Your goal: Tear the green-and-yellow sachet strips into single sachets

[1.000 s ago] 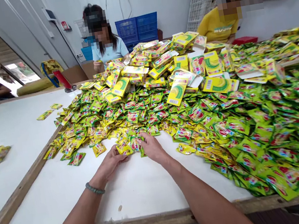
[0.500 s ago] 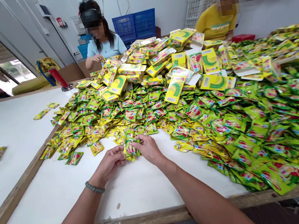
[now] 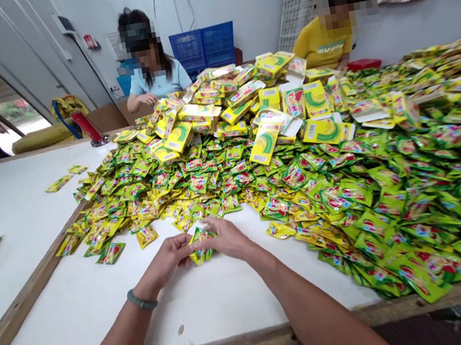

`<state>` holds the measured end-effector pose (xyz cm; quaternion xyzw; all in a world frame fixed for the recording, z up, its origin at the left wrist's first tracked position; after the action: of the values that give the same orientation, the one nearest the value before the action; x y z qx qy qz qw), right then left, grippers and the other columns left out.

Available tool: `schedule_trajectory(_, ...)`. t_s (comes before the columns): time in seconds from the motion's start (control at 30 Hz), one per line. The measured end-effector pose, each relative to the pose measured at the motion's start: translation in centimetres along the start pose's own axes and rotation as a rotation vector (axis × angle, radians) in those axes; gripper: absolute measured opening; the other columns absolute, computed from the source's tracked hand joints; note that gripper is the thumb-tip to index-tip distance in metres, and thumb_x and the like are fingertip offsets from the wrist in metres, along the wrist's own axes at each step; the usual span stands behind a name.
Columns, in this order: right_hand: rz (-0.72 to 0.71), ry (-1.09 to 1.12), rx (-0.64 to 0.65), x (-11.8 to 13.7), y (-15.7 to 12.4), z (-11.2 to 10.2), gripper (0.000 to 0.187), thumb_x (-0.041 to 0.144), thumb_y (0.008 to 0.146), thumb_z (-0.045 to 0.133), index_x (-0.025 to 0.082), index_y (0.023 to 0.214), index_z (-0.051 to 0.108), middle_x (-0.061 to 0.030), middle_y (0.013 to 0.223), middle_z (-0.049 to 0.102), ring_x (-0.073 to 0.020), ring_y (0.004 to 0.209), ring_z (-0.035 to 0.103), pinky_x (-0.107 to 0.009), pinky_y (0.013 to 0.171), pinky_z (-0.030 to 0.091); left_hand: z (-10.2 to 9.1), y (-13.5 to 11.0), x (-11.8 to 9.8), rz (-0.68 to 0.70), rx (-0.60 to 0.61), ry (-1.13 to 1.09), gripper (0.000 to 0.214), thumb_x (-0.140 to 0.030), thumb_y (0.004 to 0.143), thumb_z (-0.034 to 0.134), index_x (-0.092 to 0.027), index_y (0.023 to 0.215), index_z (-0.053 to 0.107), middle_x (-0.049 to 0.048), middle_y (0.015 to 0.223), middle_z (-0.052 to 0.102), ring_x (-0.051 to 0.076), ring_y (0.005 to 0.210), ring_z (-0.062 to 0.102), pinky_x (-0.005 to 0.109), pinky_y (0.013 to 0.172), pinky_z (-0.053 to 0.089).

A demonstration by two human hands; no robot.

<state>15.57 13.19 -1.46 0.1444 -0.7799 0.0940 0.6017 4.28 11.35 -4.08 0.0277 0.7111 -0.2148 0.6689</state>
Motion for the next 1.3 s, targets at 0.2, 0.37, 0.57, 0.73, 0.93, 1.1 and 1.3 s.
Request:
schedule_trajectory(0.2, -0.110, -0.204, -0.081, 2.2, -0.5, -1.0, 0.005, 0.019, 0.068, 0.065, 0.018, 0.070, 0.060, 0.0050, 0.060, 0.055, -0.0105, 0.059, 0.050, -0.020, 0.053, 0.035, -1.1, 0.6, -2.0, 0.070, -0.112, 0.068, 0.030, -0.038, 0.065, 0.072, -0.017, 0.072, 0.053, -0.0053, 0.048, 0.051, 0.008, 0.040, 0.046, 0.019, 0.041, 0.027)
schedule_trajectory(0.37, -0.038, -0.090, -0.063, 1.8, -0.4, -1.9, 0.005, 0.021, 0.072, 0.059, 0.019, 0.076, 0.060, 0.0033, 0.063, 0.058, -0.0111, 0.055, 0.051, -0.020, 0.049, 0.035, 0.5, 2.0, -5.5, 0.073, 0.034, 0.234, 0.032, -0.045, 0.068, 0.068, -0.017, 0.068, 0.052, -0.0026, 0.049, 0.052, 0.010, 0.041, 0.048, 0.021, 0.041, 0.028)
schedule_trajectory(0.57, -0.044, -0.233, -0.274, 3.1, -0.7, -5.1, 0.006, 0.024, 0.073, 0.058, 0.019, 0.075, 0.060, 0.0018, 0.061, 0.058, -0.0137, 0.059, 0.050, -0.025, 0.056, 0.034, -4.8, 4.2, -19.3, 0.436, -0.700, 0.918, 0.055, -0.063, 0.066, 0.060, -0.017, 0.096, 0.059, 0.0112, 0.088, 0.063, 0.028, 0.086, 0.060, 0.034, 0.071, 0.044)
schedule_trajectory(0.73, -0.038, -0.239, -0.310, 3.3, -0.7, -5.5, 0.004, 0.023, 0.074, 0.057, 0.019, 0.073, 0.059, 0.0007, 0.068, 0.061, -0.0148, 0.064, 0.053, -0.025, 0.060, 0.035, -8.1, 8.2, -22.9, 0.261, -0.946, 1.194, 0.088, -0.072, 0.064, 0.054, -0.009, 0.124, 0.045, 0.0262, 0.114, 0.054, 0.038, 0.103, 0.055, 0.040, 0.078, 0.043)
schedule_trajectory(0.93, -0.056, -0.165, -0.295, 3.1, -0.6, -5.9, 0.009, 0.022, 0.076, 0.054, 0.018, 0.080, 0.061, -0.0003, 0.073, 0.062, -0.0149, 0.068, 0.054, -0.023, 0.061, 0.036, -10.0, 9.0, -19.9, 0.056, -0.835, 1.383, 0.045, -0.039, 0.078, 0.046, -0.011, 0.112, 0.056, 0.0174, 0.091, 0.066, 0.032, 0.089, 0.062, 0.037, 0.076, 0.044)
schedule_trajectory(1.1, -0.035, -0.243, -0.312, 3.5, -0.7, -5.0, 0.007, 0.021, 0.077, 0.050, 0.018, 0.079, 0.056, 0.0004, 0.068, 0.058, -0.0146, 0.064, 0.051, -0.024, 0.059, 0.034, -8.8, 7.0, -21.2, 0.244, -0.918, 1.517, 0.062, -0.040, 0.073, 0.051, -0.014, 0.129, 0.046, 0.0220, 0.129, 0.047, 0.038, 0.115, 0.046, 0.042, 0.089, 0.038)
schedule_trajectory(1.3, -0.114, -0.140, -0.322, 4.1, -0.7, -4.1, 0.007, 0.024, 0.073, 0.059, 0.018, 0.074, 0.061, -0.0003, 0.076, 0.060, -0.0152, 0.072, 0.054, -0.024, 0.066, 0.039, -7.7, 10.4, -20.8, 0.211, -0.692, 1.476, 0.059, -0.046, 0.067, 0.062, -0.015, 0.116, 0.056, 0.0177, 0.113, 0.058, 0.035, 0.108, 0.050, 0.040, 0.085, 0.040)
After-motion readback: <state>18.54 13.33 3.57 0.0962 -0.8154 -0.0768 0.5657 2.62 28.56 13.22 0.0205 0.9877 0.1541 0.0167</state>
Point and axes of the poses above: each hand's wrist, its own y-axis towards the middle knuckle, its own z-axis out of the palm, x = y × z, the point moved 10 cm from there along y, towards the middle knuckle
